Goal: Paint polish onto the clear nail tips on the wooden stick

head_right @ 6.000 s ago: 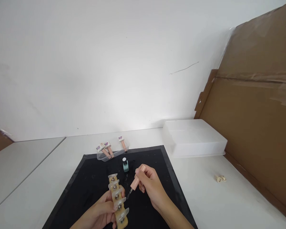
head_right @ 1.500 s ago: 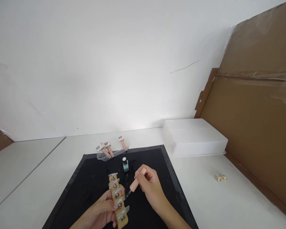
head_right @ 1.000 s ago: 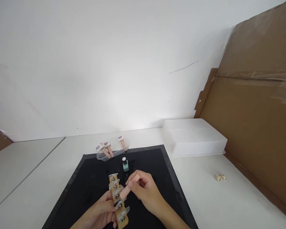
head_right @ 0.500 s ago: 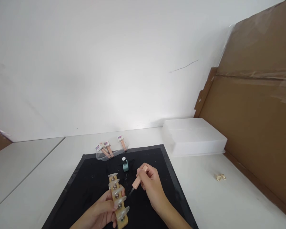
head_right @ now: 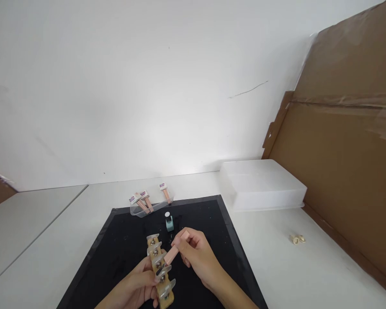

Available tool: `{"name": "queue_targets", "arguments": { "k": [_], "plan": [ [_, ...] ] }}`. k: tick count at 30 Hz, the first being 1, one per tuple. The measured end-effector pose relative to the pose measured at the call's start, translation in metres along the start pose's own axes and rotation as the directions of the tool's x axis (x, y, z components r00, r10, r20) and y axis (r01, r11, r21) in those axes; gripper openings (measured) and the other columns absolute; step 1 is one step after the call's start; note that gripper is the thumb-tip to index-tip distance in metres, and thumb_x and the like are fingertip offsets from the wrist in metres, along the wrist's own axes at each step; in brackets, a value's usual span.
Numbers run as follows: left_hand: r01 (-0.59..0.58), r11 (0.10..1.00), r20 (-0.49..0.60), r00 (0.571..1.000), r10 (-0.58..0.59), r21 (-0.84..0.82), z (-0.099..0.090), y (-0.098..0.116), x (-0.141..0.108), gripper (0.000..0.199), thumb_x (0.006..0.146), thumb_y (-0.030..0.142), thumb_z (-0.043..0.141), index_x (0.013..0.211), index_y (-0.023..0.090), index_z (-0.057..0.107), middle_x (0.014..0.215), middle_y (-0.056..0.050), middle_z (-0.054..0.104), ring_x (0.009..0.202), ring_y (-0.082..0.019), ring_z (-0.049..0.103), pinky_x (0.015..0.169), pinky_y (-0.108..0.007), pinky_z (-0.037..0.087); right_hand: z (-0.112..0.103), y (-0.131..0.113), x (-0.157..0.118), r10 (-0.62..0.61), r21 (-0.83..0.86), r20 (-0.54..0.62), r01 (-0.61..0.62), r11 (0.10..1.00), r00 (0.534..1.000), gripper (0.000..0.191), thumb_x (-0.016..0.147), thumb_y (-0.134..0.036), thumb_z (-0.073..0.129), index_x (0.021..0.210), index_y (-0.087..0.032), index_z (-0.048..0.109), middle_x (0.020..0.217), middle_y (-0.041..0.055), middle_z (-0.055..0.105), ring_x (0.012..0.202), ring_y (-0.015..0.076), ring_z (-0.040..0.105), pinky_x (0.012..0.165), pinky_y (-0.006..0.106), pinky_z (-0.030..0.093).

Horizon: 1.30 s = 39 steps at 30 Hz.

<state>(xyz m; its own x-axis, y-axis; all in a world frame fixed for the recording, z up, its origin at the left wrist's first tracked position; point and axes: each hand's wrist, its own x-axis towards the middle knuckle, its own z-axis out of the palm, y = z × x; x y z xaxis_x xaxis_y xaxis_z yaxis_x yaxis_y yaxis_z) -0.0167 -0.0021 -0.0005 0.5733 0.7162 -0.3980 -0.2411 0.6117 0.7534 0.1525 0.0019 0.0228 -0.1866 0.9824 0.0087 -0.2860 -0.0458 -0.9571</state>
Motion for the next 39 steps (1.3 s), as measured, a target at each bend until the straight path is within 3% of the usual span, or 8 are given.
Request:
{"name": "queue_targets", "arguments": {
  "k": [15, 21, 29, 39],
  "plan": [
    [-0.019, 1.0, 0.023, 1.0, 0.019, 0.005, -0.0001, 0.0021, -0.0048, 0.023, 0.062, 0.011, 0.064, 0.083, 0.016, 0.056, 0.063, 0.002, 0.057, 0.05, -0.01, 0.055, 0.046, -0.021, 0.045, -0.0033, 0.0039, 0.0051, -0.001, 0.006, -0.23, 0.002, 1.0, 0.973, 0.023, 0.076, -0.028, 0.056, 0.057, -0.017, 0.05, 0.043, -0.0093, 0.033, 0.038, 0.0056, 0.024, 0.038, 0.019, 0.02],
    [-0.02, 1.0, 0.006, 1.0, 0.02, -0.003, 0.0021, 0.0028, -0.005, 0.027, 0.059, 0.013, 0.066, 0.083, 0.015, 0.055, 0.062, 0.003, 0.058, 0.048, -0.009, 0.055, 0.045, -0.021, 0.045, -0.0039, 0.0048, 0.0035, -0.003, 0.077, -0.143, 0.014, 0.997, 0.99, 0.032, 0.079, -0.044, 0.057, 0.063, -0.016, 0.053, 0.043, -0.0087, 0.035, 0.038, 0.006, 0.024, 0.038, 0.02, 0.02],
    [-0.01, 1.0, -0.022, 1.0, 0.01, 0.011, 0.0026, 0.0023, -0.0029, 0.022, 0.059, 0.013, 0.065, 0.076, 0.016, 0.051, 0.06, 0.001, 0.061, 0.048, -0.01, 0.056, 0.046, -0.022, 0.044, 0.0004, -0.0015, -0.0005, -0.014, 0.005, 0.012, 0.014, 1.0, 1.0, 0.039, 0.075, -0.053, 0.06, 0.068, -0.015, 0.059, 0.042, -0.0094, 0.035, 0.037, 0.0058, 0.027, 0.04, 0.022, 0.019],
    [-0.008, 1.0, -0.012, 1.0, 0.008, 0.016, 0.0049, 0.0043, -0.004, 0.024, 0.059, 0.014, 0.064, 0.078, 0.016, 0.05, 0.062, 0.0, 0.063, 0.049, -0.01, 0.056, 0.046, -0.022, 0.044, -0.0008, 0.0016, 0.0002, -0.021, -0.039, 0.037, 0.023, 0.999, 0.999, 0.041, 0.076, -0.055, 0.057, 0.069, -0.015, 0.057, 0.043, -0.0091, 0.035, 0.037, 0.006, 0.027, 0.039, 0.021, 0.019]
  ]
}}
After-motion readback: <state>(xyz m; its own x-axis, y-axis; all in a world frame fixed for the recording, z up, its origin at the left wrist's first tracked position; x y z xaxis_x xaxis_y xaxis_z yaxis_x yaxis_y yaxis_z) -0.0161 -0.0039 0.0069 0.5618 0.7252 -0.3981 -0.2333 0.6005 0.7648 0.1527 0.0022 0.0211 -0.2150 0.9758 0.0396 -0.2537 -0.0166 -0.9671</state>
